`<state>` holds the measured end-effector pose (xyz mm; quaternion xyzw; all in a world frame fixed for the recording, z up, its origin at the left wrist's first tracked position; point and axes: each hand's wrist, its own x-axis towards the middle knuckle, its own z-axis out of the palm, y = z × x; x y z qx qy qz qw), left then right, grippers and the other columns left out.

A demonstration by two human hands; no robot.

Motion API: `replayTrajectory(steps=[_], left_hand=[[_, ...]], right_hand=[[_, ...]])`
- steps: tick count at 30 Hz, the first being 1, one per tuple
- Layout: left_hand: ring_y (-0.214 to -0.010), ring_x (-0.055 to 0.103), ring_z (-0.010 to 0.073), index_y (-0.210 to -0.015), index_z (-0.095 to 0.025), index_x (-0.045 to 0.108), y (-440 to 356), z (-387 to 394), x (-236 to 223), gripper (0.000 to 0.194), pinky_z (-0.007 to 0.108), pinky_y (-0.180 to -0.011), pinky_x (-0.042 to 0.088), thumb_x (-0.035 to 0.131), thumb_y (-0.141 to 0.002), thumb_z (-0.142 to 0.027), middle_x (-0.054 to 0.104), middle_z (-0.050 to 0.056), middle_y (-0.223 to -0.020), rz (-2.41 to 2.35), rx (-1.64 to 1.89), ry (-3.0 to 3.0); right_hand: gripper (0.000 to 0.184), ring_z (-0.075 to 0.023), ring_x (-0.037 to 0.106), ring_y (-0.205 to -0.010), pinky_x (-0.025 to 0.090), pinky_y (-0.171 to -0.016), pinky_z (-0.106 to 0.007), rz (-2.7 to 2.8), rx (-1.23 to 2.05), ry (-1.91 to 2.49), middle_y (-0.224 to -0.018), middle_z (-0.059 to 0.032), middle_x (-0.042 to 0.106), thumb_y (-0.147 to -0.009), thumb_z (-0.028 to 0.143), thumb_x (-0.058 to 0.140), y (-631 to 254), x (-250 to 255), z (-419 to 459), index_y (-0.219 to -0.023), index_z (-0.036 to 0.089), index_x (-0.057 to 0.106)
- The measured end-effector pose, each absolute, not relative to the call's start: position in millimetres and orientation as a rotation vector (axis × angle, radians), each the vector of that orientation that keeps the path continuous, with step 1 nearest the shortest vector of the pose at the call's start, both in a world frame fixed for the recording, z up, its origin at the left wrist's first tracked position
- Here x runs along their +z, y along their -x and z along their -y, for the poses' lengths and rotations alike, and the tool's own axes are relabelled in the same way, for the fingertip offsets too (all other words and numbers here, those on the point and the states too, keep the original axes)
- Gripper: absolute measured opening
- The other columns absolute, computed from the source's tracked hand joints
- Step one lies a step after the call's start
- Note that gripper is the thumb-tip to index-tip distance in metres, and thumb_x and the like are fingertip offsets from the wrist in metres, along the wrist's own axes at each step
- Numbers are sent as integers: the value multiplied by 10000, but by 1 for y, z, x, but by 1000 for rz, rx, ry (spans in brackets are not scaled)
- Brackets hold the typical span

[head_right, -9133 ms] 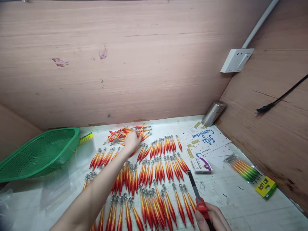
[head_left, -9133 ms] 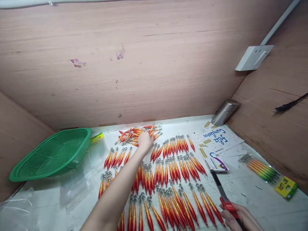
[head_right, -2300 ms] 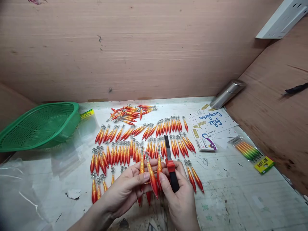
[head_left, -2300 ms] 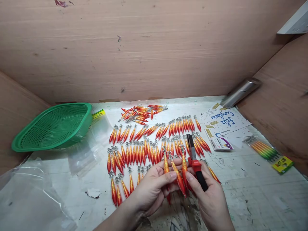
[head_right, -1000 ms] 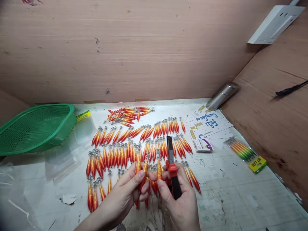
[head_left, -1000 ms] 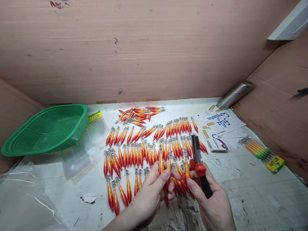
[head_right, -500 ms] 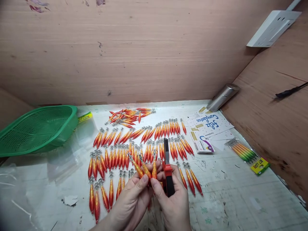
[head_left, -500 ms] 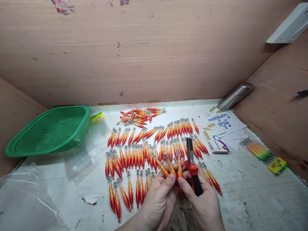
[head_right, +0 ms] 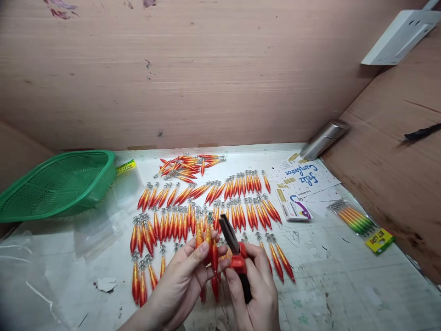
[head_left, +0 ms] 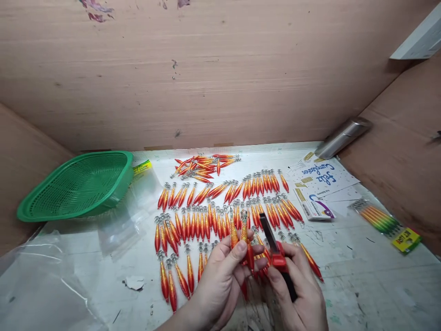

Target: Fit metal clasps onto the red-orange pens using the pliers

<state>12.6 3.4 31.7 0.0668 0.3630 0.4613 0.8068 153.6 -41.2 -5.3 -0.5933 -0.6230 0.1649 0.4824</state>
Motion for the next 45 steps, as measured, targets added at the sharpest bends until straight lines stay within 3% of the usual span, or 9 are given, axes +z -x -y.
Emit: replayTrajectory(steps=[4, 8, 10, 16, 20, 28, 38, 45], left_hand=[[-842, 682, 181, -890, -153, 761, -14, -3, 33, 335, 376, -875, 573, 917, -634, -304, 723, 60, -904, -853, 1074, -178], [-866, 668, 170, -867, -159, 780, -18, -3, 33, 374, 340, -864, 573, 949, -563, -297, 695, 74, -1074, -929, 1148, -191], [-887, 665, 173, -874, -171, 788, -19, -3, 32, 367, 335, -873, 567, 947, -567, -295, 674, 71, -1130, -936, 1172, -204], [-849, 661, 159, -897, -194, 788, -17, -1, 28, 338, 323, -876, 546, 928, -603, -289, 697, 50, -1038, -917, 1179, -215], [-945, 662, 190, -894, -190, 782, -19, 1, 27, 344, 344, -930, 531, 931, -598, -282, 703, 50, -1047, -932, 1184, -202], [-952, 684, 201, -938, -193, 768, -20, 2, 32, 394, 354, -947, 523, 936, -593, -281, 759, 66, -1014, -863, 1175, -142], [-897, 603, 142, -871, -198, 805, -20, 3, 26, 385, 238, -853, 521, 956, -533, -301, 646, 20, -957, -960, 1211, -161], [-872, 602, 138, -890, -191, 789, -23, 3, 26, 414, 260, -843, 518, 962, -528, -293, 655, 28, -996, -916, 1208, -109]], right_hand=[[136, -197, 642, -991, 546, -848, -266, 1687, 285, 1423, -1108, -81, 590, -936, 223, 562, -157, -15, 51, -1018, 226, 671], [110, -212, 649, -981, 556, -847, -290, 1715, 225, 1452, -1086, -99, 594, -933, 218, 567, -158, -22, 52, -999, 207, 654], [107, -215, 651, -975, 559, -839, -291, 1725, 213, 1446, -1069, -99, 600, -931, 226, 574, -157, -23, 52, -1002, 204, 651], [159, -218, 645, -955, 542, -829, -298, 1511, 434, 1478, -1047, -90, 617, -960, 313, 547, -140, -18, 53, -924, 231, 678], [199, -214, 640, -950, 517, -838, -284, 1386, 560, 1468, -1022, -72, 629, -964, 362, 540, -130, -14, 54, -883, 238, 673], [223, -208, 636, -931, 508, -824, -278, 1377, 597, 1456, -993, -73, 628, -978, 391, 530, -127, -21, 54, -910, 230, 669], [234, -201, 622, -921, 485, -832, -282, 1372, 587, 1446, -1016, -62, 608, -988, 385, 510, -121, -14, 54, -872, 241, 653], [228, -184, 650, -937, 490, -841, -255, 1368, 601, 1401, -1006, -48, 638, -999, 381, 493, -120, -16, 53, -925, 248, 662]])
